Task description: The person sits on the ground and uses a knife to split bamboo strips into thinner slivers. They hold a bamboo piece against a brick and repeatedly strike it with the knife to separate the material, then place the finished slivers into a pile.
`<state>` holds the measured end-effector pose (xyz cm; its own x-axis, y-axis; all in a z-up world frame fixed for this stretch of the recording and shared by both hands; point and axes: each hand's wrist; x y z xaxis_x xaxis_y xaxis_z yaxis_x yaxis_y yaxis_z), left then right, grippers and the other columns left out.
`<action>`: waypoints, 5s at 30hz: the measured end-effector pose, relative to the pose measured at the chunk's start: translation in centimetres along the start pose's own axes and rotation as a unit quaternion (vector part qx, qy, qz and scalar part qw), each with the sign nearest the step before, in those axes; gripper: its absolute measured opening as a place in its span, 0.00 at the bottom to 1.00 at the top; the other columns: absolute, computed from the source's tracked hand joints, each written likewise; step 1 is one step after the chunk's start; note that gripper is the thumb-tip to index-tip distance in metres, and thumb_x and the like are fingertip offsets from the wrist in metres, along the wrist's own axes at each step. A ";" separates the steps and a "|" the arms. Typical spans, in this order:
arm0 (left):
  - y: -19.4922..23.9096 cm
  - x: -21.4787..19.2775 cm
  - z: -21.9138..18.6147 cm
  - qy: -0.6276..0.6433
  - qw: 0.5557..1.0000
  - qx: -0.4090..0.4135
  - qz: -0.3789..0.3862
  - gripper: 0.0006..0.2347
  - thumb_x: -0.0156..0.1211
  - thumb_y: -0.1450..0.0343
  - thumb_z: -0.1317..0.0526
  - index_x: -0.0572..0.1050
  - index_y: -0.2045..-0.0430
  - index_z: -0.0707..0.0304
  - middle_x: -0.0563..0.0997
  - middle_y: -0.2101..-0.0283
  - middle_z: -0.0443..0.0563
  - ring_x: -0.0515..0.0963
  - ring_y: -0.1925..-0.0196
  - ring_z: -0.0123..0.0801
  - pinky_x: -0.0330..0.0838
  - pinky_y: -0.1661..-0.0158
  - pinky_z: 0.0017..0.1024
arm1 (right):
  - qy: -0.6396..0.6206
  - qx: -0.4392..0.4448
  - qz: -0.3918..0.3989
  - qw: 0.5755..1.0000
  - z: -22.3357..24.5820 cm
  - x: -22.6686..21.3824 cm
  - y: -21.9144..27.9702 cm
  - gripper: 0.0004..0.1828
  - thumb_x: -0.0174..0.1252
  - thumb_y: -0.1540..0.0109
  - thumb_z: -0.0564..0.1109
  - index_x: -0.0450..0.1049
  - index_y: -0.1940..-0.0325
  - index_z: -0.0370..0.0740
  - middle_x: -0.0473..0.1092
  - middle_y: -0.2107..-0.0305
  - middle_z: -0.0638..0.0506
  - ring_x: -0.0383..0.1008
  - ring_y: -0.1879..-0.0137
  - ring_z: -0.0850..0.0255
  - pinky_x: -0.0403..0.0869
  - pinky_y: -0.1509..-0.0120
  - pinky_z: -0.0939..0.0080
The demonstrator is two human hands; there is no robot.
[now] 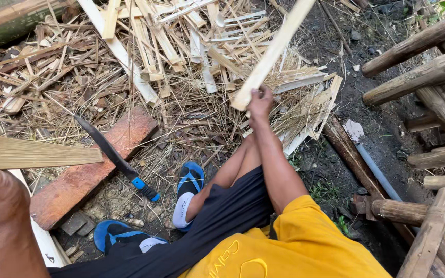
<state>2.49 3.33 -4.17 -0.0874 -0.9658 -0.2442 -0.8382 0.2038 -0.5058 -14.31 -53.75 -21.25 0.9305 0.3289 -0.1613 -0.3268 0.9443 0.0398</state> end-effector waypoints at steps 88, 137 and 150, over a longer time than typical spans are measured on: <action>2.5 -1.2 -5.4 0.109 0.952 0.039 -0.283 0.08 0.60 0.15 0.63 0.69 0.55 0.68 0.80 0.57 0.51 0.81 0.54 0.30 0.80 0.49 0.27 | 0.217 -0.155 0.585 0.766 7.7 14.6 38.1 0.20 0.41 0.28 0.58 0.66 0.52 0.39 0.68 0.82 0.43 0.72 0.75 0.48 0.68 0.68 0.43; 0.2 0.4 -3.6 -0.056 0.950 0.070 -0.299 0.11 0.69 0.25 0.53 0.76 0.61 0.59 0.70 0.58 0.43 0.73 0.60 0.24 0.73 0.64 0.22 | 0.081 -0.187 0.605 0.770 13.3 14.1 37.8 0.20 0.41 0.27 0.57 0.66 0.59 0.39 0.63 0.83 0.51 0.65 0.77 0.63 0.65 0.71 0.57; 0.2 -2.8 -2.3 -0.135 0.934 0.051 -0.326 0.13 0.68 0.22 0.52 0.74 0.61 0.60 0.72 0.60 0.42 0.74 0.58 0.26 0.74 0.60 0.24 | 0.285 -0.129 0.534 0.785 -4.4 19.6 34.4 0.26 0.42 0.27 0.62 0.70 0.55 0.35 0.71 0.73 0.38 0.74 0.63 0.42 0.69 0.56 0.42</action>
<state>1.29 5.68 -1.69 0.5742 -0.8172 -0.0504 -0.6088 -0.3850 -0.6936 -8.08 -14.90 -27.42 -0.0981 0.8008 -0.5908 -0.9619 0.0760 0.2628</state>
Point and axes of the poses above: each hand's wrist, its own y-axis away from the middle knuckle, its own x-axis out of the palm, z = x × y
